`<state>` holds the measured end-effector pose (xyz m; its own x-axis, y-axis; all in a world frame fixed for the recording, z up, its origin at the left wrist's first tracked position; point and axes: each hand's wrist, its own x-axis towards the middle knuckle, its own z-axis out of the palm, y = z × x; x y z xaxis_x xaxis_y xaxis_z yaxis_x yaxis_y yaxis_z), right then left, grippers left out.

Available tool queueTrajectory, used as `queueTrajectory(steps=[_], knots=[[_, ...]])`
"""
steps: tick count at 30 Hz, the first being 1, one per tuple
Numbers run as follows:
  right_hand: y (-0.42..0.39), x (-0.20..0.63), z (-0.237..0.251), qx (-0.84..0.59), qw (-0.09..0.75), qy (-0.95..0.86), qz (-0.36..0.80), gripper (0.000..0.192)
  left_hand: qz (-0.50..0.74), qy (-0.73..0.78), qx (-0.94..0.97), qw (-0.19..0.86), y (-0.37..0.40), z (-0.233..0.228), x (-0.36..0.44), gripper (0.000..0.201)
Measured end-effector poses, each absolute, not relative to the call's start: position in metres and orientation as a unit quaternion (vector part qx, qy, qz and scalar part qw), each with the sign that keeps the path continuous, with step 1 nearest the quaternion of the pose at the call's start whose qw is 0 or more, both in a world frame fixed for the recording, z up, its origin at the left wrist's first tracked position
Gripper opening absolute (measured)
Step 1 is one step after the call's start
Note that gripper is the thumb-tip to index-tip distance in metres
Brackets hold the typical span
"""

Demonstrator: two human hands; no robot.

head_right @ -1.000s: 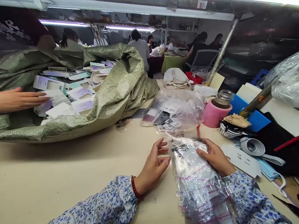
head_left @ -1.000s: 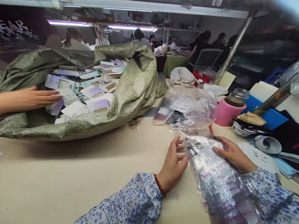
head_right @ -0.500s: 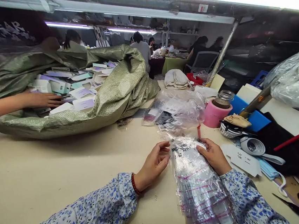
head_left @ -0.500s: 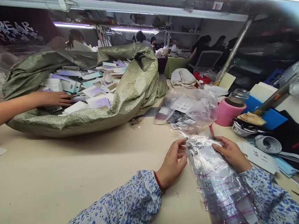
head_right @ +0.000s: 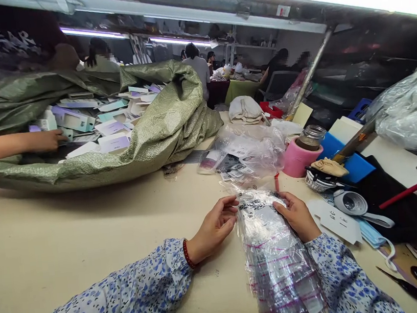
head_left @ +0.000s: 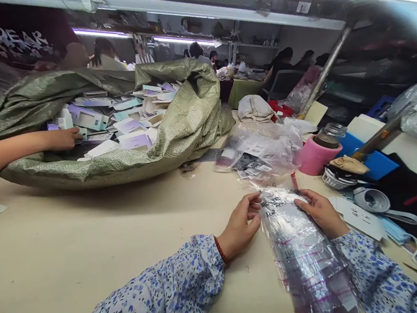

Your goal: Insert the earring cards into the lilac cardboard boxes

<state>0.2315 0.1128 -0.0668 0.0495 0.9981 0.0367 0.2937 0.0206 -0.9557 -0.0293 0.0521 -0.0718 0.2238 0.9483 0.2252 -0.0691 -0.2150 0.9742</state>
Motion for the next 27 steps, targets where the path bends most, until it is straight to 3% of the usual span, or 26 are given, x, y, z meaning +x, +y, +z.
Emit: queueTrajectory(steps=[27], knots=[[0.1174,0.2349,-0.0690,-0.590,0.412,-0.567,0.401,0.065,0.505,0.356,0.628,0.473,0.0501,-0.0705,-0.0288,0.050]])
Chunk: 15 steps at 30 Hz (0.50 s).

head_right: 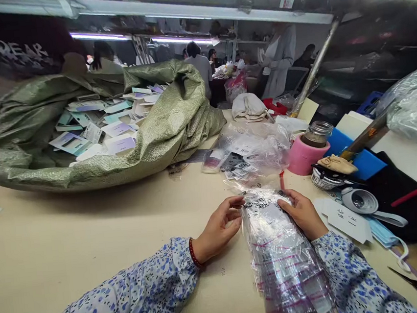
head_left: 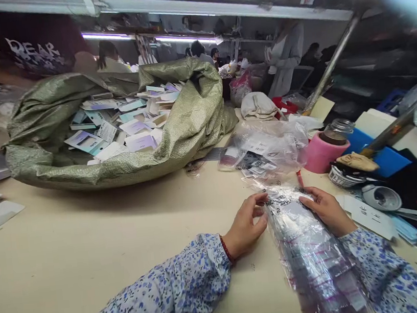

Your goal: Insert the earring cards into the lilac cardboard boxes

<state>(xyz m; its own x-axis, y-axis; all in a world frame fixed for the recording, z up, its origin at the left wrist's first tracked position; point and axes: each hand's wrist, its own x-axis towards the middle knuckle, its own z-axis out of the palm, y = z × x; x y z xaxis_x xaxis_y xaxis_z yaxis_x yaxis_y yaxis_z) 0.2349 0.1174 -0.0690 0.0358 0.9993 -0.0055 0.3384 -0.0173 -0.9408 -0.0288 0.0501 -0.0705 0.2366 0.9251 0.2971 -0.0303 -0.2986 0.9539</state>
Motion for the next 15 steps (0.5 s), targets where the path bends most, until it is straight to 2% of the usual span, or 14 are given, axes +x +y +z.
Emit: queueTrajectory(steps=[7,15], knots=[[0.116,0.231,-0.064,-0.589,0.421,-0.573,0.383,0.068,0.502,0.373,0.649,0.433,0.050,-0.069,-0.029,0.047],[0.114,0.228,-0.058,-0.583,0.436,-0.572,0.378,0.071,0.495,0.385,0.639,0.445,0.055,-0.072,-0.028,0.042]])
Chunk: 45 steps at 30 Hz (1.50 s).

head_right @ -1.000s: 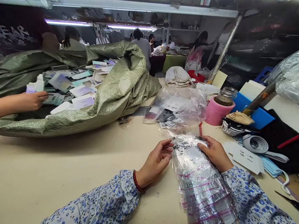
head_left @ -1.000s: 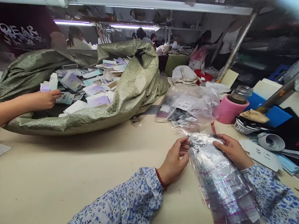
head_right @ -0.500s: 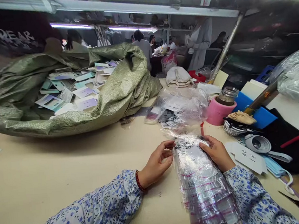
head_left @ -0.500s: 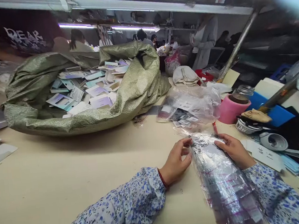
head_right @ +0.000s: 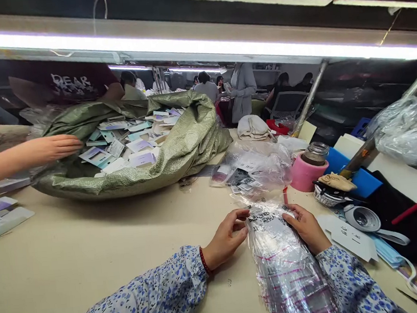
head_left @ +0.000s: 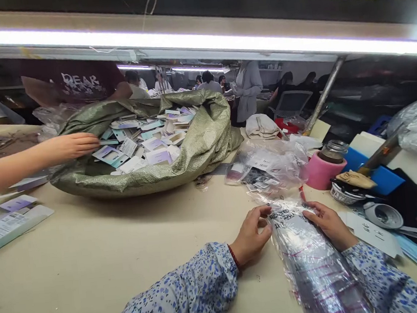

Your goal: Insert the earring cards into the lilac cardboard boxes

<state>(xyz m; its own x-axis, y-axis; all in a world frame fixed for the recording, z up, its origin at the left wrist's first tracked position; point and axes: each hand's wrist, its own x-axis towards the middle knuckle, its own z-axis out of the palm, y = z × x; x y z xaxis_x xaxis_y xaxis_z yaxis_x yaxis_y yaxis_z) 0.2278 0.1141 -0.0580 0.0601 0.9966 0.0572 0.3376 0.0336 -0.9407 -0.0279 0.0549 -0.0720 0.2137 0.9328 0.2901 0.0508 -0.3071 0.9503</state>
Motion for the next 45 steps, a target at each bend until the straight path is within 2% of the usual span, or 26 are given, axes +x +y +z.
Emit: queueTrajectory(steps=[3,12,16,20,25,29,36,45], knots=[[0.115,0.227,-0.058,-0.582,0.442,-0.579,0.362,0.071,0.495,0.386,0.637,0.448,0.056,-0.073,-0.028,0.043],[0.112,0.224,-0.051,-0.590,0.438,-0.538,0.412,0.070,0.496,0.383,0.628,0.462,0.055,-0.071,-0.030,0.041],[0.110,0.224,-0.050,-0.593,0.430,-0.528,0.429,0.075,0.499,0.379,0.629,0.460,0.054,-0.068,-0.030,0.032],[0.111,0.224,-0.052,-0.592,0.435,-0.538,0.412,0.073,0.507,0.397,0.633,0.431,0.055,-0.067,-0.030,0.011],[0.110,0.225,-0.051,-0.592,0.423,-0.537,0.427,0.073,0.480,0.410,0.660,0.409,0.056,-0.065,-0.031,0.023],[0.109,0.227,-0.047,-0.593,0.387,-0.570,0.418,0.082,0.462,0.388,0.680,0.416,0.055,-0.064,-0.032,0.028],[0.108,0.231,-0.045,-0.555,0.353,-0.649,0.383,0.095,0.382,0.361,0.755,0.392,0.050,-0.059,-0.030,0.024],[0.106,0.232,-0.040,-0.603,0.349,-0.637,0.329,0.090,0.348,0.360,0.786,0.362,0.050,-0.058,-0.028,0.020]])
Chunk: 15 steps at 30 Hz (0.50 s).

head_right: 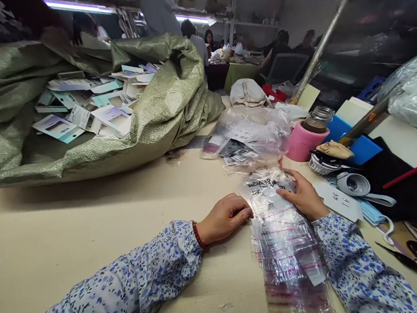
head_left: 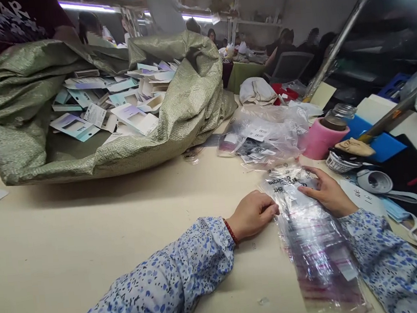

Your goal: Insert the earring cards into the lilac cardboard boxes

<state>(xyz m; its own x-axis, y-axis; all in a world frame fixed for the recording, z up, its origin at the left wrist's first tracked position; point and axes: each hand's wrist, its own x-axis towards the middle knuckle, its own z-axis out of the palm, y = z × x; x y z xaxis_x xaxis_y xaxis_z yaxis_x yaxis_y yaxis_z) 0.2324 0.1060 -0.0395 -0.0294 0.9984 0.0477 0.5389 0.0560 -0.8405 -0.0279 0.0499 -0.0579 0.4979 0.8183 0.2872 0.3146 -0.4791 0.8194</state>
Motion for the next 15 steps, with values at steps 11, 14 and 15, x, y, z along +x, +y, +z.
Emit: queueTrajectory(steps=[11,14,15], knots=[[0.118,0.241,-0.056,-0.607,0.413,-0.606,0.306,0.076,0.387,0.248,0.830,0.315,0.040,-0.048,-0.032,0.034],[0.120,0.240,-0.059,-0.622,0.418,-0.589,0.303,0.075,0.346,0.180,0.881,0.268,0.020,-0.040,-0.029,0.073],[0.120,0.239,-0.059,-0.617,0.420,-0.592,0.303,0.075,0.328,0.166,0.892,0.264,0.012,-0.038,-0.026,0.080]])
